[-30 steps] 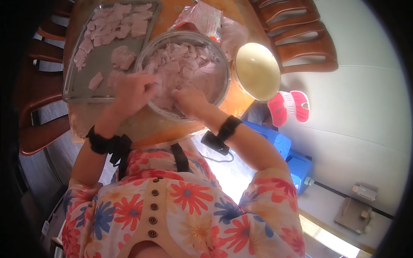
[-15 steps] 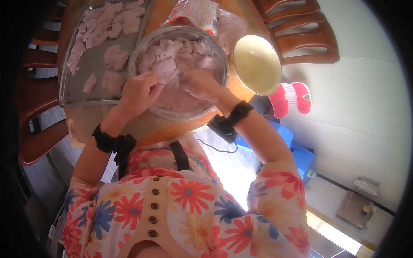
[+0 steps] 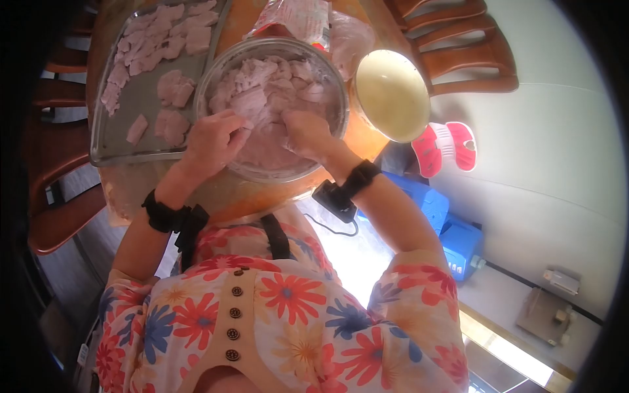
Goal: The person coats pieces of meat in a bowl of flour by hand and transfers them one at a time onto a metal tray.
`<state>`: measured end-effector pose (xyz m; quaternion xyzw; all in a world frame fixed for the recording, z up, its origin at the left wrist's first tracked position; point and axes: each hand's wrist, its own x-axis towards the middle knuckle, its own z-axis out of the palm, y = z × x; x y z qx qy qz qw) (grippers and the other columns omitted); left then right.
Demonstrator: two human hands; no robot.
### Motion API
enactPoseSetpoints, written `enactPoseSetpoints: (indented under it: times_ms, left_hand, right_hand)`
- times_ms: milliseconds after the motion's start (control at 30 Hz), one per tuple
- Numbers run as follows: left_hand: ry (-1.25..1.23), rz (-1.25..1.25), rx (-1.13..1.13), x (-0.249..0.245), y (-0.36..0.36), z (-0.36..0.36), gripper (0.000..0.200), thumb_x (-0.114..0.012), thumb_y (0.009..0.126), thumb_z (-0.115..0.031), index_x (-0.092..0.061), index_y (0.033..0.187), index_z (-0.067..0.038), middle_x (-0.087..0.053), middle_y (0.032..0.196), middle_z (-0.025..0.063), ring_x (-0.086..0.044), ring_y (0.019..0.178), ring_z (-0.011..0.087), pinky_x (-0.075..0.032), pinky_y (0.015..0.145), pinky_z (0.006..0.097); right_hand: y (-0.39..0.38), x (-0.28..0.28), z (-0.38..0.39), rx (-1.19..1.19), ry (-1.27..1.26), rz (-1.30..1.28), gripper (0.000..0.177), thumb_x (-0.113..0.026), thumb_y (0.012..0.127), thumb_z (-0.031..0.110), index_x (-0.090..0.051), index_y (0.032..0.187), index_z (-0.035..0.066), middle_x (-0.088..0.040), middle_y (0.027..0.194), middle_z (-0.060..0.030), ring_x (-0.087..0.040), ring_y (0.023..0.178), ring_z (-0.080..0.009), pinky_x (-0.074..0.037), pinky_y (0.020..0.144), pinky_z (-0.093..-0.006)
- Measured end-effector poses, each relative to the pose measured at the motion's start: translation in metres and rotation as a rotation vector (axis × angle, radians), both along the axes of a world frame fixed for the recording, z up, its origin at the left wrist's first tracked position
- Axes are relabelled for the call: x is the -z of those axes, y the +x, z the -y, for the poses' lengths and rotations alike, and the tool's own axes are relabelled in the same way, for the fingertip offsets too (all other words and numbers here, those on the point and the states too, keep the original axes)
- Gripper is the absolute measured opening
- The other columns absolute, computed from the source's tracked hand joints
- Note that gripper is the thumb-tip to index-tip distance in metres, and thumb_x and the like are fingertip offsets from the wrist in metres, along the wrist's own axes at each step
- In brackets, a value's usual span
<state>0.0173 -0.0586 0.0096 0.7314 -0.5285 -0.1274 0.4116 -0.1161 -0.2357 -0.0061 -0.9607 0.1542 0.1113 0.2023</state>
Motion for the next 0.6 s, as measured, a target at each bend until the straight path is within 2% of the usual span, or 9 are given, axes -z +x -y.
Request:
enactPoseSetpoints:
  times_ms: [67,133,200,233,300,433,500,600]
  left_hand:
    - [0.006,0.0,0.005,0.0,0.0,-0.001,0.01,-0.061,0.079,-0.009,-0.065,0.086,-0.005,-0.058,0.077,0.0143,-0.058,0.073,0.0351,-0.047,0.063,0.0394]
    - [-0.031,-0.006,-0.009,0.0,-0.001,0.001,0.011,-0.062,0.078,-0.016,-0.066,0.086,-0.009,-0.059,0.08,0.0106,-0.06,0.075,0.0313,-0.048,0.066,0.0405]
    - [-0.007,0.012,0.005,0.0,-0.006,0.006,0.012,-0.063,0.077,-0.017,-0.066,0.085,-0.008,-0.059,0.082,0.0112,-0.06,0.075,0.0316,-0.048,0.066,0.04]
    - [0.023,0.032,0.016,-0.001,-0.008,0.007,0.013,-0.064,0.077,-0.017,-0.066,0.084,-0.008,-0.06,0.084,0.0117,-0.06,0.075,0.0319,-0.048,0.066,0.0394]
    - [0.074,0.075,0.012,-0.003,-0.009,0.009,0.013,-0.065,0.076,-0.019,-0.067,0.083,-0.008,-0.06,0.085,0.0113,-0.06,0.075,0.0314,-0.049,0.067,0.0396]
    - [0.145,0.12,0.011,-0.004,-0.006,0.009,0.013,-0.066,0.075,-0.022,-0.068,0.079,-0.009,-0.059,0.084,0.0113,-0.06,0.077,0.031,-0.049,0.067,0.0401]
    - [0.168,0.126,0.001,-0.002,-0.004,0.008,0.013,-0.066,0.075,-0.023,-0.068,0.076,-0.01,-0.059,0.083,0.0114,-0.061,0.078,0.0314,-0.049,0.068,0.0409]
    - [0.189,0.116,-0.025,-0.008,0.005,0.006,0.015,-0.064,0.075,-0.024,-0.069,0.075,-0.01,-0.06,0.082,0.0117,-0.062,0.079,0.0322,-0.049,0.069,0.0419]
  right_hand:
    - [0.002,-0.019,-0.001,0.008,0.074,-0.017,0.028,-0.066,0.075,0.025,-0.062,0.094,0.006,-0.061,0.082,-0.0159,-0.059,0.08,-0.0346,-0.046,0.069,-0.0407]
    - [0.003,-0.034,-0.006,0.013,0.141,-0.036,0.027,-0.066,0.076,0.025,-0.062,0.094,0.006,-0.06,0.082,-0.0155,-0.059,0.078,-0.0346,-0.045,0.068,-0.0409]
    - [0.003,-0.037,-0.012,-0.043,0.104,0.148,0.027,-0.066,0.077,0.025,-0.063,0.096,0.008,-0.059,0.083,-0.0147,-0.058,0.076,-0.0331,-0.044,0.067,-0.0406]
    - [0.005,-0.042,-0.017,-0.049,0.11,0.155,0.027,-0.066,0.077,0.025,-0.063,0.096,0.008,-0.059,0.083,-0.0147,-0.058,0.076,-0.0331,-0.044,0.067,-0.0406]
    - [0.01,-0.052,-0.027,0.06,0.146,0.107,0.018,-0.063,0.077,0.022,-0.064,0.094,0.014,-0.063,0.087,-0.0126,-0.06,0.084,-0.033,-0.047,0.071,-0.0422]
    - [0.004,-0.046,-0.019,0.063,0.246,0.202,0.018,-0.062,0.078,0.021,-0.064,0.094,0.015,-0.062,0.085,-0.0126,-0.06,0.082,-0.0334,-0.046,0.07,-0.0429]
    - [0.001,-0.048,-0.015,0.008,0.158,0.033,0.023,-0.064,0.079,0.021,-0.063,0.098,0.008,-0.059,0.085,-0.0142,-0.059,0.081,-0.0314,-0.045,0.071,-0.0394]
    - [-0.005,-0.037,-0.005,-0.073,0.101,0.025,0.023,-0.062,0.08,0.02,-0.062,0.1,0.008,-0.06,0.086,-0.0145,-0.06,0.082,-0.0312,-0.046,0.072,-0.0398]
